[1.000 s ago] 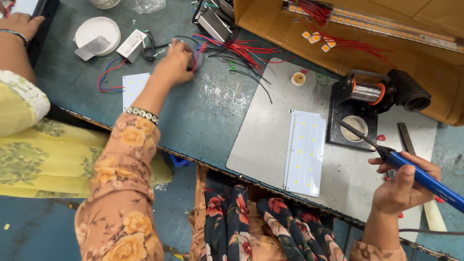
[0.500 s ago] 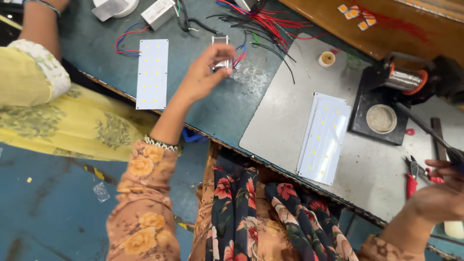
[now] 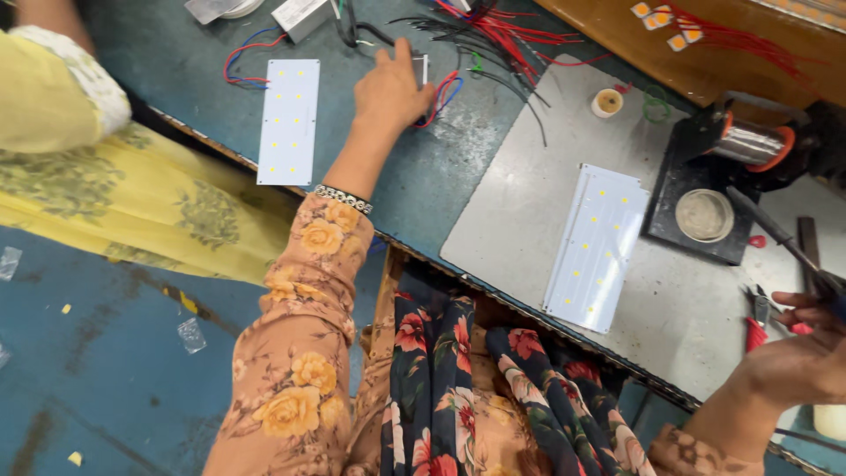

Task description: The person strips wire ends with pliers, applies heat shrink tubing, and solders red and blue wires to LED panel contact points. The person repeats this process on multiple LED panels, moving them aside after each connection.

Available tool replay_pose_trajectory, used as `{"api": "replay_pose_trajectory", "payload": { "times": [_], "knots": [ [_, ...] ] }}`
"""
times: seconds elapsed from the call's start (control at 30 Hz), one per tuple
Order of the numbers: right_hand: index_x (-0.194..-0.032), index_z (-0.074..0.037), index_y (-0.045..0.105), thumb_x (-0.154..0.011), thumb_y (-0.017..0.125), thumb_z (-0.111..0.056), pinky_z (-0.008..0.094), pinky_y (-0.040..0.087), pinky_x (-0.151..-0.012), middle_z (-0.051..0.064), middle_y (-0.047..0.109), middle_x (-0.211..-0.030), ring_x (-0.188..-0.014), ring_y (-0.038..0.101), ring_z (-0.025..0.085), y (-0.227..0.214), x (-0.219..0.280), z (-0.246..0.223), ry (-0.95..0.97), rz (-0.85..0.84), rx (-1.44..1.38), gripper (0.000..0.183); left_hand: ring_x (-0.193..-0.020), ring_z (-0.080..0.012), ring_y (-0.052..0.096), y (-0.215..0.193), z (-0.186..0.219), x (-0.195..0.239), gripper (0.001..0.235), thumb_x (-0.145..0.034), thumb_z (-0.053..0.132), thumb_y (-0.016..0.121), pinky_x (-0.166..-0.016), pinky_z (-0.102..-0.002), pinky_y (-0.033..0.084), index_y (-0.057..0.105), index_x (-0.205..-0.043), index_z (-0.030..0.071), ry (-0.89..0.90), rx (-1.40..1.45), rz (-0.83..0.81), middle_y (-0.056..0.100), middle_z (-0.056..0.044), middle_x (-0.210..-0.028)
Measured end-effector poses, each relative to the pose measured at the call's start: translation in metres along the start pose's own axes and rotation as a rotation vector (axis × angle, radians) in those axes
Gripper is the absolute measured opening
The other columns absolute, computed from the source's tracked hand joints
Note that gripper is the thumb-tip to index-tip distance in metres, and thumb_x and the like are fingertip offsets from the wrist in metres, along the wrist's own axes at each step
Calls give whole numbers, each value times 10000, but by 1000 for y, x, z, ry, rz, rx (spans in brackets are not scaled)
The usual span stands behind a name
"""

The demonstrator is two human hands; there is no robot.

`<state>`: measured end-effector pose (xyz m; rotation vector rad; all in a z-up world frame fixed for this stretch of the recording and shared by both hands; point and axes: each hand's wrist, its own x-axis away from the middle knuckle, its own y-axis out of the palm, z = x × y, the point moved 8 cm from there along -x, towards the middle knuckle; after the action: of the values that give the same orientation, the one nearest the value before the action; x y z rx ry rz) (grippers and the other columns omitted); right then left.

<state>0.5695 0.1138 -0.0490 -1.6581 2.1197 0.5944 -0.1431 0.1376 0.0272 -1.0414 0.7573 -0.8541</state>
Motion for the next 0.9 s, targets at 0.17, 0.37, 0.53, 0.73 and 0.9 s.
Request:
{"api": "replay_pose_trajectory", "payload": {
  "times": [0.17, 0.37, 0.53, 0.73, 0.9],
  "knots": [
    [-1056, 87, 527, -1231, 416, -248, 361, 543, -772, 232, 590, -879, -797, 637, 341, 7, 3, -49, -41, 0, 26, 394, -1032, -448, 666, -10, -5, 25, 692, -914, 512, 769, -815, -528, 542, 464, -1369, 89, 45, 17, -11, 592, -224, -1247],
    [-1286, 61, 531, -1234, 562, -360, 334, 553, -630, 194, 612, -876, -645, 618, 238, 28, -18, -100, -116, 261, 16, 425, -1142, -431, 615, -38, -1, 87, 632, -945, 420, 754, -859, -518, 525, 557, -1463, 116, 215, 57, -33, 602, -205, -1353],
    [-1279, 35, 503, -1218, 596, -381, 339, 546, -605, 167, 595, -893, -685, 671, 264, 33, -32, -105, -212, 268, 55, 431, -1076, -286, 658, -58, -16, 111, 561, -968, 269, 770, -851, -407, 550, 570, -1440, 39, 178, 403, 2, 605, -187, -1312],
    [-1161, 79, 627, -1232, 519, -288, 284, 539, -685, 146, 690, -974, -890, 727, 239, 51, -79, -14, -57, 10, 241, 389, -998, -253, 686, -60, -27, 139, 412, -943, 212, 795, -797, -355, 556, 644, -1286, 42, 168, 520, 118, 667, -141, -1205],
    [-1155, 66, 675, -1249, 488, -235, 234, 527, -767, 104, 713, -1057, -987, 725, 182, 83, -108, 40, -10, -150, 392, 367, -971, -200, 717, -83, -28, 152, 319, -953, 202, 762, -767, -329, 554, 673, -1234, 83, 123, 573, 154, 705, -85, -1118]
  ]
}}
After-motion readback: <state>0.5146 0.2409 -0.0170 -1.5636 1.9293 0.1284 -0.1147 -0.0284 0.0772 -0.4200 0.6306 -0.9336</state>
